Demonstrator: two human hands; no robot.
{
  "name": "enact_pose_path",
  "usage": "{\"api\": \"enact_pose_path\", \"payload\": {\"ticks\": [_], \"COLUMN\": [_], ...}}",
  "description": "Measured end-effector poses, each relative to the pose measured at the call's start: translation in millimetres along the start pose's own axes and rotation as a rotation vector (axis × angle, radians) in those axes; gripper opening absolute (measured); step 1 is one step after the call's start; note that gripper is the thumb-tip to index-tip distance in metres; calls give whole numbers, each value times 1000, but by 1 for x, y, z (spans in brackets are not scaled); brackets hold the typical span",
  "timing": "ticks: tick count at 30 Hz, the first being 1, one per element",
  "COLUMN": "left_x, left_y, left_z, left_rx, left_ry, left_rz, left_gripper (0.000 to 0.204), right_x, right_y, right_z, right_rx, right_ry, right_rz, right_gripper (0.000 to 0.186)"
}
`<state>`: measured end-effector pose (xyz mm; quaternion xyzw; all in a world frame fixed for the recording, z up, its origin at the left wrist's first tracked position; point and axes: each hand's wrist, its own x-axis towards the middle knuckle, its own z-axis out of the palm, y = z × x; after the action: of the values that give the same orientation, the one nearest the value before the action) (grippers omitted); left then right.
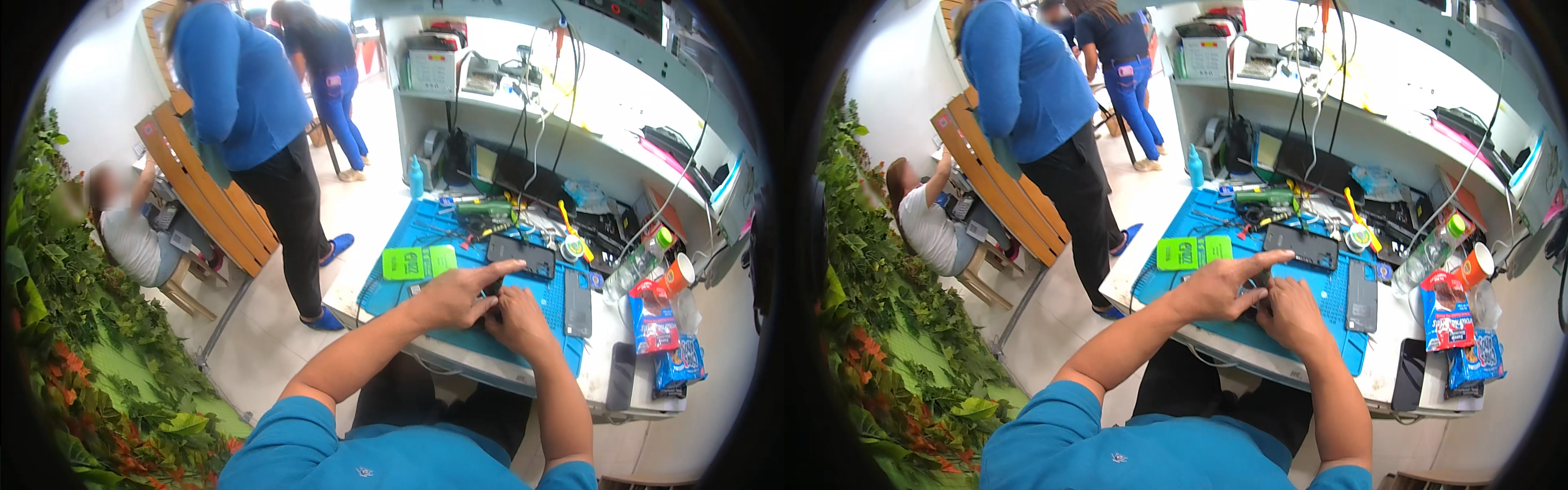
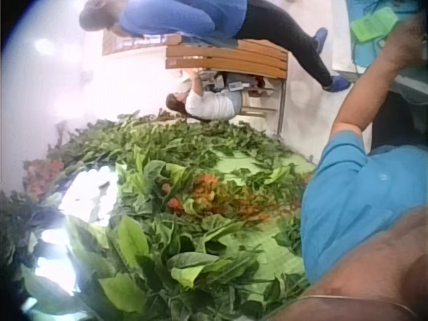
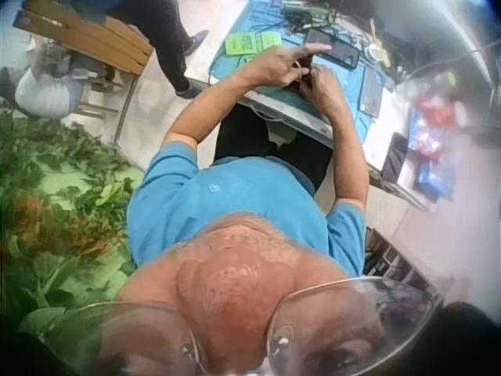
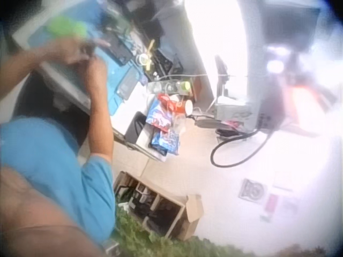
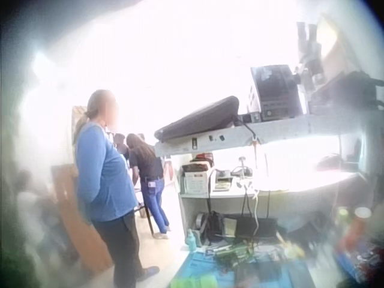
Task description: The person disassembles a smartphone, removes the back cover, and manipulates internal components including the battery and connectors. They then reassemble the device by reconnecting cables, seating the battery, and snapping the back cover back into place.
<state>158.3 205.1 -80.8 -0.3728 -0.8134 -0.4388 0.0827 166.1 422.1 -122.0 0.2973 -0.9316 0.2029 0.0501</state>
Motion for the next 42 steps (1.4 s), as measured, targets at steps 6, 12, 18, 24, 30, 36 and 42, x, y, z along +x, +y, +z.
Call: {"api": "enact_pose_path", "payload": {"ticks": [6, 12, 18, 24, 30, 36, 42], "left_x": [-4, -3, -2, 0, 10, -7, -11], "left_y": [2, 3, 0, 3, 0, -4, -16], "left_z": [-2, -3, 1, 0, 1, 5, 16], "left_rx": [43, 35, 38, 54, 17, -112, -76], "left_ry": [2, -4, 8, -16, -77, -14, 64], "left_rz": [-15, -6, 11, 1, -14, -97, -33], "left_gripper": [79, 78, 77, 77, 80, 77, 87], "right_x": [1, -3, -6, -2, 0, -11, -22], "right_y": [-1, 2, 7, 3, 22, 16, 16], "right_z": [0, 1, 6, -1, 12, -6, -9], "right_rx": [29, 77, 86, 57, 54, 93, 106], "right_ry": [13, 77, 101, 12, 91, 101, 154], "right_rz": [-27, -26, -69, -69, -44, -100, -71], "right_gripper": [16, 12, 10, 15, 20, 8, 12]}}
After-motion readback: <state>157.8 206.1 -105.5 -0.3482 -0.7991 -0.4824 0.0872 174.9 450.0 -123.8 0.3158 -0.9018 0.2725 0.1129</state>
